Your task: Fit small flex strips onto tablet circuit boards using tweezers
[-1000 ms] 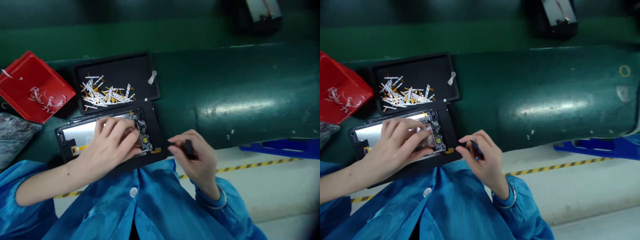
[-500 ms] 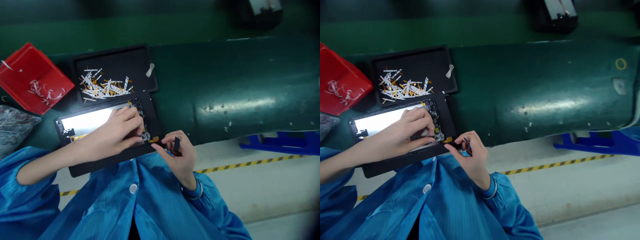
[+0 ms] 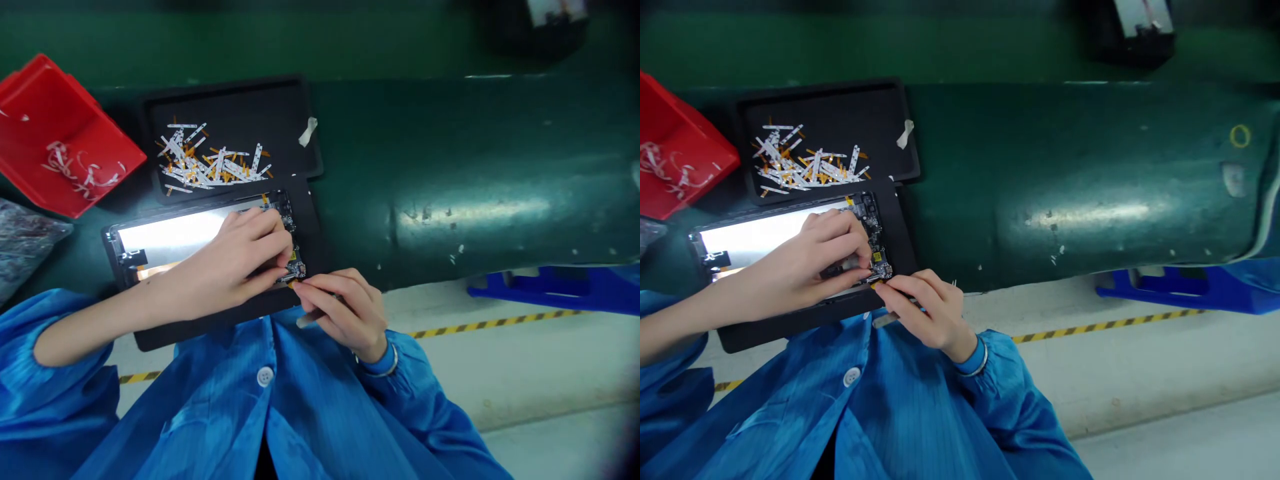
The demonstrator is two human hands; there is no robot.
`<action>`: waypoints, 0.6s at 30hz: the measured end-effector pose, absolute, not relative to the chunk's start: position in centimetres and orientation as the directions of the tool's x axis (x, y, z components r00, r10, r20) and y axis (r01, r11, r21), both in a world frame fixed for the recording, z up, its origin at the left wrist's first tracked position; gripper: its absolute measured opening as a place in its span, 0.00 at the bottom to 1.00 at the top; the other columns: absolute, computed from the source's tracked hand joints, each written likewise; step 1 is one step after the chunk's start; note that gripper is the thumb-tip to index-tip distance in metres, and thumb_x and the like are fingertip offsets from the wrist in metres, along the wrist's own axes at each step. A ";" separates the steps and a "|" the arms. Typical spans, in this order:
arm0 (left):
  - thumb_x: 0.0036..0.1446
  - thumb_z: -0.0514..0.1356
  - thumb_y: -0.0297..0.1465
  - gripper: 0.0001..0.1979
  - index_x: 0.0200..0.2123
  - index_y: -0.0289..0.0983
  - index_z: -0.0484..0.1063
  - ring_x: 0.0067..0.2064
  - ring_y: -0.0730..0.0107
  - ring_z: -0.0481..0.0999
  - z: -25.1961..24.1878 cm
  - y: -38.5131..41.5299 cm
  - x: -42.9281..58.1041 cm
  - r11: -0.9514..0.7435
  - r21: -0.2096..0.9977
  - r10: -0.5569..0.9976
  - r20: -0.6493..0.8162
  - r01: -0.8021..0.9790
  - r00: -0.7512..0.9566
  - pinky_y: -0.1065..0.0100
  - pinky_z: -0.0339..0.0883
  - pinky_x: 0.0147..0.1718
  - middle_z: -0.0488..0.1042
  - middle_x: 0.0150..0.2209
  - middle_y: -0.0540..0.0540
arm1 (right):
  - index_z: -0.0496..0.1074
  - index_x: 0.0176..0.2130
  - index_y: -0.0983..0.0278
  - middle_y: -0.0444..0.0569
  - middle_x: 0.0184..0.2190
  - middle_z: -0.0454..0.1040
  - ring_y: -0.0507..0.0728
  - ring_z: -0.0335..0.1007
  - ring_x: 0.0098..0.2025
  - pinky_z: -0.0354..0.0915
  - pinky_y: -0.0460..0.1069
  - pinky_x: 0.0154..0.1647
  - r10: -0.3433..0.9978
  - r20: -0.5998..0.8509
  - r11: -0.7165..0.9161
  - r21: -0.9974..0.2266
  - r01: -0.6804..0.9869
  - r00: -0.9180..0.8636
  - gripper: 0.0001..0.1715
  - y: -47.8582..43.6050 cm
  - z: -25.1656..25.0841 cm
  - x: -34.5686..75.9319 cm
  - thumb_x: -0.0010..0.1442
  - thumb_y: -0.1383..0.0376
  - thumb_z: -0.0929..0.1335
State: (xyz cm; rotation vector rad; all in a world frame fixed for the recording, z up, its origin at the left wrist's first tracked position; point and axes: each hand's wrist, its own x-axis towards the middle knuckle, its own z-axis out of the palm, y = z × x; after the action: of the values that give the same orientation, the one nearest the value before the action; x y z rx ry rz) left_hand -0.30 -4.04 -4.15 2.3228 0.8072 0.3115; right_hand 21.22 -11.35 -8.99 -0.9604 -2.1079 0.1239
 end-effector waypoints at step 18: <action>0.67 0.53 0.27 0.05 0.36 0.38 0.65 0.40 0.64 0.64 -4.5 -4.3 -0.2 -0.627 0.634 0.623 0.059 0.453 0.780 0.62 0.54 0.38 0.66 0.38 0.47 | 0.75 0.29 0.64 0.46 0.27 0.74 0.50 0.63 0.26 0.65 0.45 0.22 0.592 0.588 0.755 -0.166 0.635 -0.550 0.08 -10.4 -6.9 20.5 0.59 0.75 0.71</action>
State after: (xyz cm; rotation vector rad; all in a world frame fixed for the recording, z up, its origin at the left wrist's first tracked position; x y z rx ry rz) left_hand -0.23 -4.28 -4.48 2.3559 0.7977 0.3633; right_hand 20.53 -10.35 -6.87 -0.9161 -2.3108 -0.0866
